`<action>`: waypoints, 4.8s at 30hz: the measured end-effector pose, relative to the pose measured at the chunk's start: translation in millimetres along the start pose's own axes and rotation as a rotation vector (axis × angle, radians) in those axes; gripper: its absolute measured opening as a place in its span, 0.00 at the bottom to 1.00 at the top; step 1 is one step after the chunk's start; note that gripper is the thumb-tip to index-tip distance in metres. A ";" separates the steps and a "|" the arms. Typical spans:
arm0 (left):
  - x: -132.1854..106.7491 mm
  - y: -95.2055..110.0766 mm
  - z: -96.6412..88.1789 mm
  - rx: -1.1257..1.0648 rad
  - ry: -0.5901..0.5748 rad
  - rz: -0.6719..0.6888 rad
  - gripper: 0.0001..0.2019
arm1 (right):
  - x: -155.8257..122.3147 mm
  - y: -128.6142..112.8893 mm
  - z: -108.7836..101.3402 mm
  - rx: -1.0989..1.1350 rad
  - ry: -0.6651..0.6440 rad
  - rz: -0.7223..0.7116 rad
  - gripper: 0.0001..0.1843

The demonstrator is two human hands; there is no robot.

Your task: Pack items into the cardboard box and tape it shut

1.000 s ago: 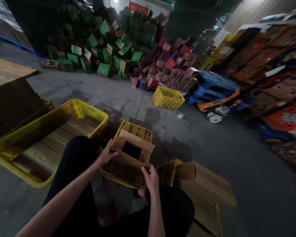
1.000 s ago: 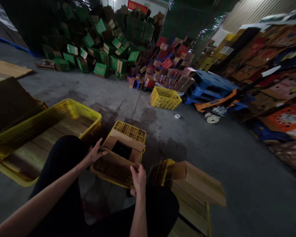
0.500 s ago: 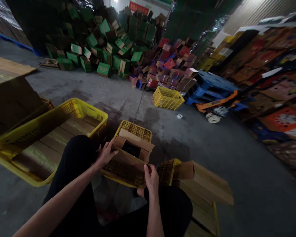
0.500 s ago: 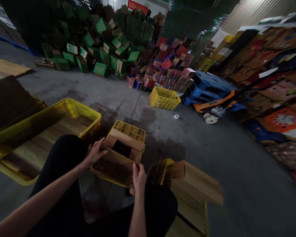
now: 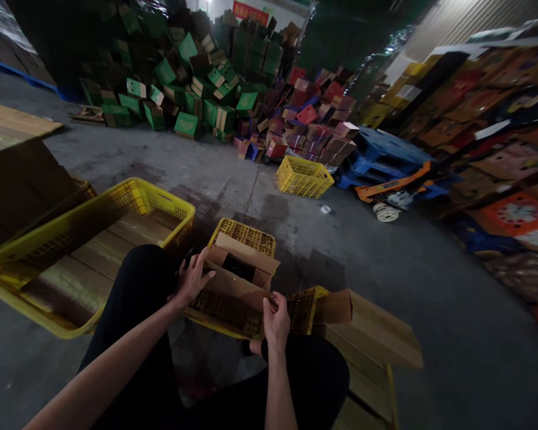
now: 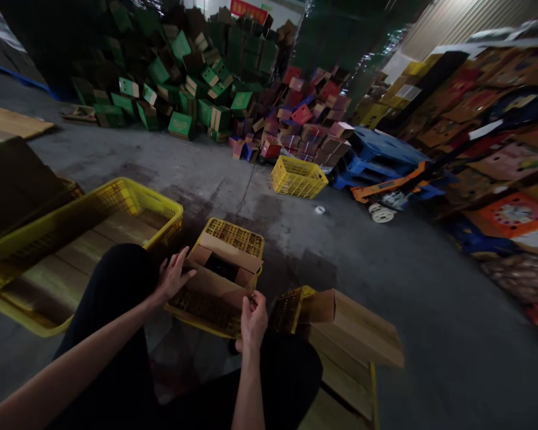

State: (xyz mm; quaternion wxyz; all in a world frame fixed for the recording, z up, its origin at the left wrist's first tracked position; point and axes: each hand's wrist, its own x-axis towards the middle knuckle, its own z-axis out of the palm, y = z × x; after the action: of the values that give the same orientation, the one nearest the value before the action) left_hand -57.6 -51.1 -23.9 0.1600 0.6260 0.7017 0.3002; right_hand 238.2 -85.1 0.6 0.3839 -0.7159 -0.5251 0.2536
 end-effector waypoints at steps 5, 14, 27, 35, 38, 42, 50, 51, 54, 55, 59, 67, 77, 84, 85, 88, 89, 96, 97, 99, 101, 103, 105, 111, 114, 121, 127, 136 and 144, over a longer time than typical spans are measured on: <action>0.0 -0.3 2.4 0.034 0.010 0.008 0.38 | -2.2 -2.2 -1.1 0.014 -0.024 -0.075 0.27; 0.3 -4.1 6.4 0.070 0.008 0.010 0.37 | -3.2 4.2 1.0 -0.054 -0.010 -0.155 0.26; 3.1 -1.0 6.9 0.059 0.012 -0.004 0.36 | -13.4 -9.1 4.6 -0.200 0.002 -0.204 0.31; 4.0 5.0 5.9 0.058 0.014 -0.021 0.37 | -12.3 -2.3 7.8 -0.193 0.012 -0.215 0.30; 4.7 5.0 7.0 0.055 0.008 -0.019 0.36 | -10.8 4.9 11.0 -0.230 -0.001 -0.236 0.32; 5.7 5.2 7.7 0.044 0.011 -0.015 0.36 | -7.8 13.6 15.0 -0.252 -0.007 -0.297 0.33; 5.8 5.1 7.4 0.063 0.023 -0.014 0.37 | -4.6 25.6 19.6 -0.276 -0.016 -0.326 0.30; 5.6 5.1 6.8 0.066 0.027 -0.002 0.37 | -4.4 26.3 19.9 -0.282 -0.013 -0.335 0.31; 4.8 4.8 5.6 0.062 0.067 0.074 0.36 | -4.2 27.6 20.8 -0.308 -0.003 -0.364 0.31; 4.5 4.5 5.9 0.050 0.083 0.115 0.35 | -4.1 28.0 21.1 -0.318 -0.004 -0.368 0.31; 4.0 1.9 12.2 -0.056 0.104 0.322 0.24 | -4.4 29.8 22.5 -0.358 -0.029 -0.358 0.32; 0.8 -6.9 34.7 -0.115 0.007 0.508 0.27 | -3.5 32.9 26.6 -0.376 0.018 -0.411 0.31; -5.3 -8.0 40.9 -0.022 -0.093 0.432 0.18 | -3.9 32.3 26.8 -0.401 0.011 -0.420 0.29; -8.8 -2.6 29.8 0.051 -0.252 0.417 0.33 | -4.5 37.7 28.8 -0.393 0.022 -0.418 0.29; -9.1 -1.8 28.8 0.061 -0.263 0.416 0.34 | -4.6 38.9 29.2 -0.385 0.024 -0.416 0.29; -10.5 1.2 26.6 0.090 -0.283 0.407 0.35 | -5.2 41.7 30.7 -0.353 0.029 -0.401 0.29; -11.0 2.2 25.9 0.101 -0.285 0.397 0.35 | -5.3 42.2 31.4 -0.343 0.031 -0.392 0.29; -9.7 5.3 20.6 0.126 -0.298 0.330 0.30 | -3.4 43.3 33.9 -0.226 0.039 -0.306 0.32; -9.1 5.1 19.9 0.126 -0.302 0.327 0.30 | -2.7 43.4 33.3 -0.210 0.033 -0.291 0.32; -8.3 5.0 18.9 0.133 -0.305 0.317 0.30 | -1.4 43.5 31.9 -0.196 0.018 -0.265 0.32; -8.3 5.4 18.3 0.140 -0.303 0.309 0.30 | -0.7 42.8 31.1 -0.200 0.007 -0.251 0.31; -8.6 6.3 17.8 0.140 -0.298 0.308 0.29 | -0.6 41.5 31.8 -0.218 0.007 -0.250 0.31; -9.0 7.6 17.3 0.137 -0.287 0.311 0.29 | -0.5 40.3 33.6 -0.234 0.017 -0.255 0.31; -10.7 7.7 16.7 0.082 -0.201 0.294 0.28 | 5.9 44.9 37.3 -0.170 0.049 -0.167 0.36; -11.2 4.6 17.6 0.029 -0.150 0.252 0.29 | 10.3 48.6 36.4 -0.113 0.041 -0.115 0.36; -5.6 -3.1 21.4 -0.009 -0.215 0.185 0.31 | 10.4 44.4 35.9 -0.007 -0.019 0.028 0.36; -6.7 -5.1 27.5 0.060 -0.202 0.233 0.30 | 11.3 45.3 38.5 -0.147 0.020 -0.104 0.34; -10.3 -19.5 32.9 0.176 -0.242 0.338 0.32 | -18.2 25.9 39.6 -0.465 -0.003 -0.329 0.35; -14.1 -18.4 35.3 0.170 -0.211 0.361 0.33 | -26.8 29.4 46.3 -0.540 -0.101 -0.389 0.40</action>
State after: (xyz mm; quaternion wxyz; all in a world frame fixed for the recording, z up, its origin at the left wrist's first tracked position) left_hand -48.5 -57.8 -64.6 0.1233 0.7805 0.5805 0.1965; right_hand 210.5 -101.8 -51.1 0.1953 -0.6646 -0.7185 0.0625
